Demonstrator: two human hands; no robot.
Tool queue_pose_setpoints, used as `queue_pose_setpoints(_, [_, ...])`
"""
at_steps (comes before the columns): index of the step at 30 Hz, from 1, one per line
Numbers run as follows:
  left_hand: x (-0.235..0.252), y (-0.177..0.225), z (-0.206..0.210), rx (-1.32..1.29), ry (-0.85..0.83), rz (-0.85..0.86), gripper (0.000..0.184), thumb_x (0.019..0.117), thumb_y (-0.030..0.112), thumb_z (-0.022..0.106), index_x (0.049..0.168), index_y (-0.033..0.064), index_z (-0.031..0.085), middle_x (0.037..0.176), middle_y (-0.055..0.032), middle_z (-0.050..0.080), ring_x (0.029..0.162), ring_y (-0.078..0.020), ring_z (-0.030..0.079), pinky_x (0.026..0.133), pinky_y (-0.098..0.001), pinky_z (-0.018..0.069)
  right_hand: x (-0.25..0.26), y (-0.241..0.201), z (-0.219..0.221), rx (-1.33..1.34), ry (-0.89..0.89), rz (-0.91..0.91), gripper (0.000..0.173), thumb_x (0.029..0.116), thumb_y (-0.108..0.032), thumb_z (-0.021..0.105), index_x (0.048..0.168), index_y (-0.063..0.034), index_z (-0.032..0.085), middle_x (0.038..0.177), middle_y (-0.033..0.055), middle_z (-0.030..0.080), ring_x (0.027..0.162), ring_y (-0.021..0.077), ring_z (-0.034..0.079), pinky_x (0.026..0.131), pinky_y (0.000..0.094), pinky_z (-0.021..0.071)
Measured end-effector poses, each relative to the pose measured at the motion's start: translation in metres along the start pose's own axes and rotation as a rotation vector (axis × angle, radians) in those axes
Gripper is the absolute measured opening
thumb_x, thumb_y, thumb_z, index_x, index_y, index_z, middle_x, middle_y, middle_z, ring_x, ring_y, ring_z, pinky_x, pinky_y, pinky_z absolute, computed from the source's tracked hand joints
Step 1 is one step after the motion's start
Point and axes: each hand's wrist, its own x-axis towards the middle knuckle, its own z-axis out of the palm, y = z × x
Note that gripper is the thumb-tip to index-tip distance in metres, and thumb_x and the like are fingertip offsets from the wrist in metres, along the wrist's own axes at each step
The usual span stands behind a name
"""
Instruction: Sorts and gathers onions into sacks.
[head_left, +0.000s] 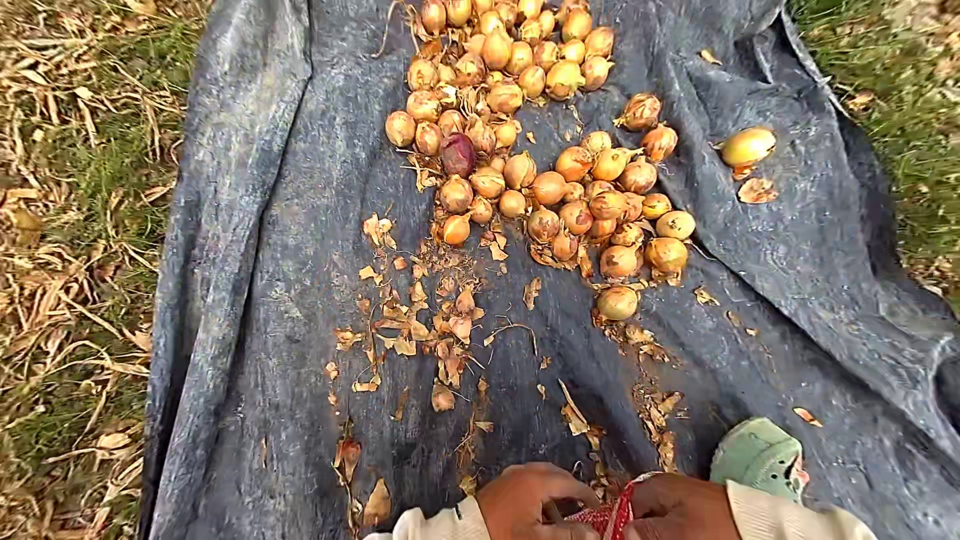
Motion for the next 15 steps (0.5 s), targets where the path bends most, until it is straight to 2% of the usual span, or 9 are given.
queue_pose_setpoints(2, [0.055, 0.001, -0.082, 0.249, 0.370, -0.009, 0.031, 0.0999, 0.022, 0.065, 0.122, 0.0005, 0.072, 0.129, -0.0207, 0.067, 0.110, -0.0304, 0.067, 0.093, -0.0447, 0.0556, -0.028, -0.005, -0.034, 0.074, 0.061, -0.283, 0.030, 0.1038, -0.020, 0.056, 0.115, 0.0042, 0.070, 0.106, 0.0172, 0.074, 0.093, 0.0276, 0.073, 0.086, 0.0476, 0.0590])
queue_pose_setpoints(4, [0.113, 0.006, -0.154, 0.523, 0.722, -0.049, 0.040, 0.0944, 0.026, 0.074, 0.128, 0.0049, 0.070, 0.142, -0.0232, 0.058, 0.126, -0.0430, 0.057, 0.101, -0.0586, 0.0493, -0.024, 0.004, -0.063, 0.077, 0.508, -0.421, 0.026, 0.0992, -0.027, 0.060, 0.100, -0.0051, 0.074, 0.090, 0.0060, 0.076, 0.076, 0.0159, 0.073, 0.067, 0.0366, 0.0618])
queue_pose_setpoints(5, [0.141, 0.012, -0.186, 0.619, 0.820, -0.130, 0.054, 0.0901, 0.034, 0.079, 0.136, 0.0098, 0.065, 0.152, -0.0242, 0.047, 0.137, -0.0489, 0.046, 0.104, -0.0657, 0.0440, -0.011, 0.003, -0.078, 0.043, 0.836, -0.342, 0.024, 0.0982, -0.026, 0.067, 0.100, -0.0033, 0.074, 0.091, 0.0116, 0.074, 0.078, 0.0234, 0.072, 0.070, 0.0442, 0.0600])
queue_pose_setpoints(6, [0.167, 0.015, -0.213, 0.701, 0.883, -0.233, 0.069, 0.0846, 0.043, 0.082, 0.144, 0.0172, 0.059, 0.161, -0.0234, 0.035, 0.145, -0.0526, 0.034, 0.102, -0.0713, 0.0408, 0.009, 0.003, -0.096, 0.001, 1.097, -0.222, 0.029, 0.0959, -0.024, 0.074, 0.110, 0.0012, 0.073, 0.105, 0.0222, 0.072, 0.094, 0.0375, 0.071, 0.082, 0.0569, 0.0577])
queue_pose_setpoints(8, [0.210, 0.012, -0.246, 0.779, 0.886, -0.436, 0.092, 0.0760, 0.055, 0.086, 0.155, 0.0316, 0.046, 0.171, -0.0187, 0.014, 0.153, -0.0556, 0.013, 0.101, -0.0798, 0.0356, 0.057, 0.020, -0.132, -0.028, 1.364, -0.029, 0.061, 0.0903, -0.027, 0.081, 0.140, 0.0017, 0.058, 0.142, 0.0345, 0.051, 0.128, 0.0567, 0.051, 0.099, 0.0724, 0.0451])
queue_pose_setpoints(9, [0.226, 0.006, -0.254, 0.816, 0.867, -0.481, 0.096, 0.0749, 0.054, 0.087, 0.157, 0.0352, 0.042, 0.172, -0.0185, 0.009, 0.153, -0.0575, 0.009, 0.099, -0.0817, 0.0361, 0.079, 0.032, -0.145, -0.012, 1.441, -0.002, 0.066, 0.0901, -0.027, 0.081, 0.145, -0.0005, 0.054, 0.149, 0.0358, 0.044, 0.134, 0.0602, 0.044, 0.102, 0.0743, 0.0421])
queue_pose_setpoints(11, [0.240, -0.006, -0.258, 0.963, 0.833, -0.496, 0.094, 0.0788, 0.049, 0.085, 0.159, 0.0377, 0.037, 0.171, -0.0174, 0.017, 0.151, -0.0589, 0.014, 0.095, -0.0805, 0.0398, 0.110, 0.044, -0.156, 0.053, 1.557, -0.016, 0.052, 0.0929, -0.023, 0.077, 0.137, -0.0013, 0.062, 0.150, 0.0357, 0.043, 0.132, 0.0626, 0.044, 0.102, 0.0750, 0.0415])
queue_pose_setpoints(13, [0.235, -0.014, -0.261, 1.038, 0.807, -0.470, 0.087, 0.0857, 0.046, 0.079, 0.160, 0.0278, 0.038, 0.168, -0.0194, 0.027, 0.150, -0.0577, 0.022, 0.095, -0.0761, 0.0442, 0.113, 0.041, -0.160, 0.110, 1.568, -0.025, 0.038, 0.0917, -0.013, 0.074, 0.126, 0.0013, 0.068, 0.146, 0.0361, 0.047, 0.127, 0.0627, 0.048, 0.098, 0.0750, 0.0427])
queue_pose_setpoints(15, [0.220, -0.024, -0.264, 1.074, 0.767, -0.492, 0.077, 0.0878, 0.049, 0.076, 0.153, 0.0198, 0.047, 0.167, -0.0236, 0.025, 0.146, -0.0592, 0.028, 0.091, -0.0710, 0.0508, 0.102, 0.037, -0.162, 0.147, 1.507, -0.030, 0.040, 0.0853, -0.006, 0.076, 0.124, 0.0022, 0.068, 0.141, 0.0338, 0.053, 0.123, 0.0585, 0.054, 0.096, 0.0735, 0.0446])
